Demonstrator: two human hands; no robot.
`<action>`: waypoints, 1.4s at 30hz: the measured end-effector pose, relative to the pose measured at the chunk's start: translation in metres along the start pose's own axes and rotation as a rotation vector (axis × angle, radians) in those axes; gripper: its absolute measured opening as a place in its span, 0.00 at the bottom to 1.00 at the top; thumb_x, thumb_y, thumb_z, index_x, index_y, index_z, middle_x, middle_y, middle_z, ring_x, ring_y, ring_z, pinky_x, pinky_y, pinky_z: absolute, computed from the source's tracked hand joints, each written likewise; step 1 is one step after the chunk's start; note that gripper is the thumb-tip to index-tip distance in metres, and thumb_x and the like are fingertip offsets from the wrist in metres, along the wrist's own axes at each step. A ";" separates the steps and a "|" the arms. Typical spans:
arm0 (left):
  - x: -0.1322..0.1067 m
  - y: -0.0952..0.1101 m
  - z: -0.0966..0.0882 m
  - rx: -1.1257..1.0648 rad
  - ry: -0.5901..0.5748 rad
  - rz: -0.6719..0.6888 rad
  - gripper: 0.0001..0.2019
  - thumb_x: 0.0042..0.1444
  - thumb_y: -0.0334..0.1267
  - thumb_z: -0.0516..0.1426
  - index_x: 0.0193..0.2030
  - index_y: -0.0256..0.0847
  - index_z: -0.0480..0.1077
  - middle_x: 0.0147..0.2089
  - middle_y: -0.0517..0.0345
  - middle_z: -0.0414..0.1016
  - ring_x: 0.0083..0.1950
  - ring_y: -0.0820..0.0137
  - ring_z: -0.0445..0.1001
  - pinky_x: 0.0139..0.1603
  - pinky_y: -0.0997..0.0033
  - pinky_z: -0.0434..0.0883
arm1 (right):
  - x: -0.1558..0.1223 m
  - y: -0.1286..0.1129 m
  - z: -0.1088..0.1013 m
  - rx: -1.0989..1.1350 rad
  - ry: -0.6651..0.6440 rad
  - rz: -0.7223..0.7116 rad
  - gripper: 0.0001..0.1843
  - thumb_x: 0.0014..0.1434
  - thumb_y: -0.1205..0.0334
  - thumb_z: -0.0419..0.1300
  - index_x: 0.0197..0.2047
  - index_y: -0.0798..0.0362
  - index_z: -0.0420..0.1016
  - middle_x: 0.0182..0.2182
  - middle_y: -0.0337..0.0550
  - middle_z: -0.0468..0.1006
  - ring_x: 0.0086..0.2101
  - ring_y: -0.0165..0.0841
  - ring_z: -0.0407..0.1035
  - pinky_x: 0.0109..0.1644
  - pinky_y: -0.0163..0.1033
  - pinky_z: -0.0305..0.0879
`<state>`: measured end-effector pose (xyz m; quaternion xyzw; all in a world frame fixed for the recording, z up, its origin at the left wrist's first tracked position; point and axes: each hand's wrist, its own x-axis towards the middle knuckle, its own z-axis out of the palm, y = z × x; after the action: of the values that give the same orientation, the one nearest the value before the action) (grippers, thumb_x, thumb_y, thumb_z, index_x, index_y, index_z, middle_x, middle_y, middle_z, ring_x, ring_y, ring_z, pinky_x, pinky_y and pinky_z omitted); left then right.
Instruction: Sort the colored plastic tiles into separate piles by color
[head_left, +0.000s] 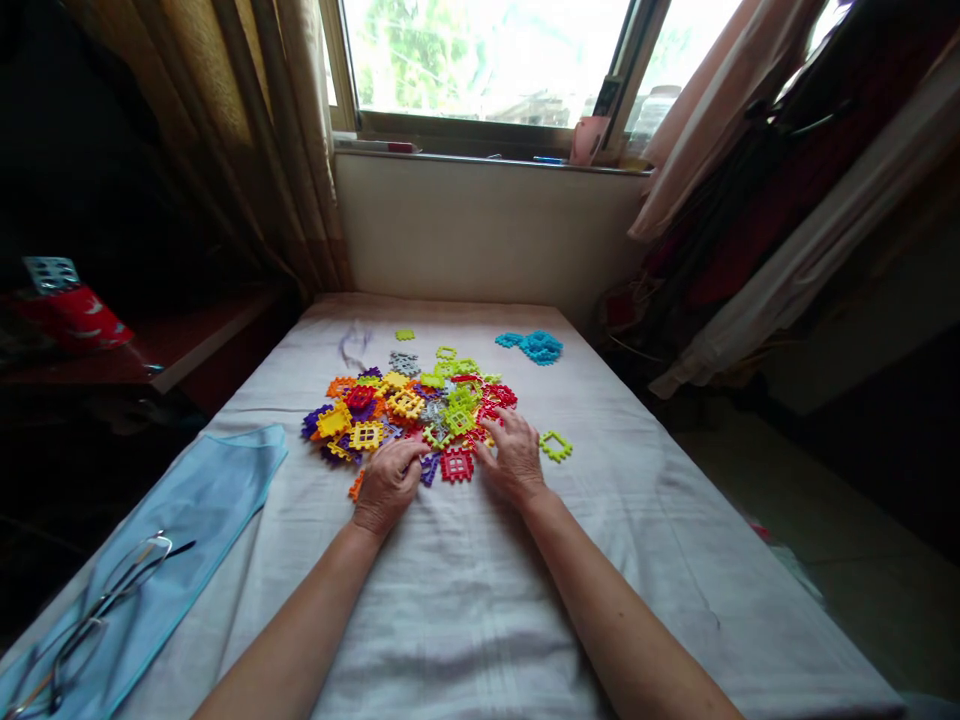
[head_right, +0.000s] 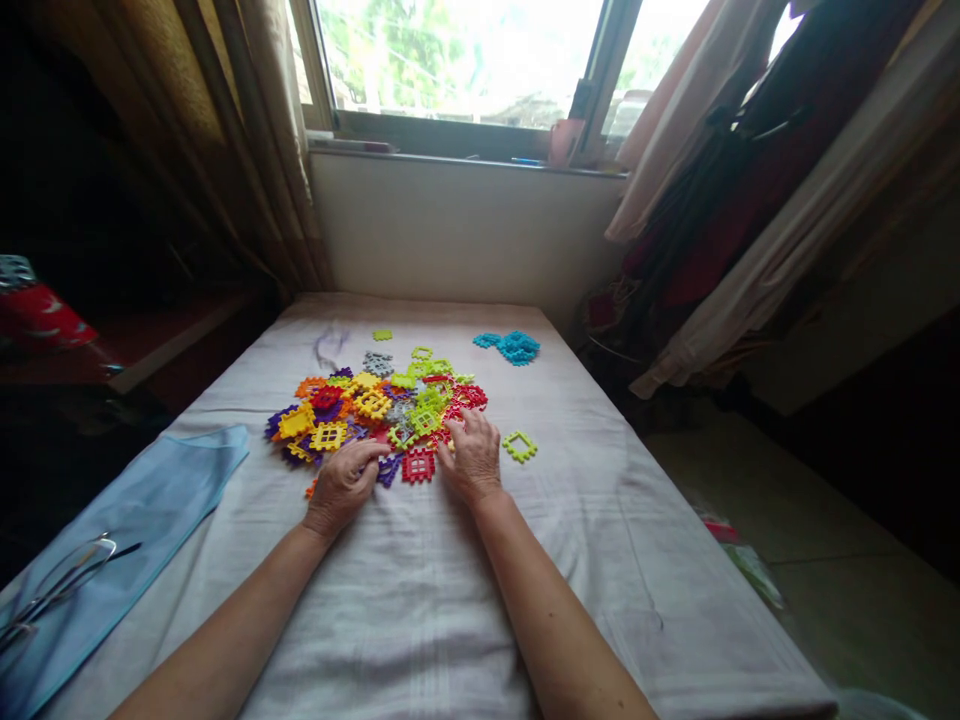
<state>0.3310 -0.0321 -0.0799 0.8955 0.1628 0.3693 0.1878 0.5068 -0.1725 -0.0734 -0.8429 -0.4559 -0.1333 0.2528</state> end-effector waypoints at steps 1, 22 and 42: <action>0.000 -0.001 0.000 -0.002 0.008 -0.004 0.13 0.58 0.31 0.51 0.42 0.45 0.76 0.43 0.56 0.82 0.48 0.65 0.78 0.59 0.57 0.70 | 0.006 -0.007 0.005 0.016 -0.006 -0.024 0.19 0.58 0.58 0.61 0.52 0.50 0.76 0.60 0.52 0.69 0.61 0.45 0.57 0.64 0.51 0.49; -0.002 0.004 0.000 0.056 -0.042 -0.044 0.12 0.55 0.29 0.53 0.40 0.46 0.76 0.41 0.58 0.82 0.44 0.65 0.78 0.55 0.60 0.72 | 0.009 -0.007 0.010 0.286 0.125 -0.010 0.21 0.58 0.59 0.56 0.54 0.53 0.73 0.55 0.54 0.72 0.54 0.40 0.66 0.57 0.45 0.62; -0.003 0.004 -0.001 0.079 -0.020 -0.105 0.12 0.56 0.31 0.52 0.40 0.46 0.77 0.41 0.57 0.82 0.43 0.65 0.79 0.48 0.65 0.74 | -0.029 0.093 -0.032 0.269 0.166 0.643 0.22 0.55 0.51 0.54 0.48 0.52 0.78 0.27 0.40 0.78 0.27 0.34 0.70 0.31 0.36 0.59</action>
<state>0.3286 -0.0369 -0.0793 0.8960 0.2220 0.3435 0.1731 0.5689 -0.2532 -0.0882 -0.8888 -0.1586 -0.0536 0.4267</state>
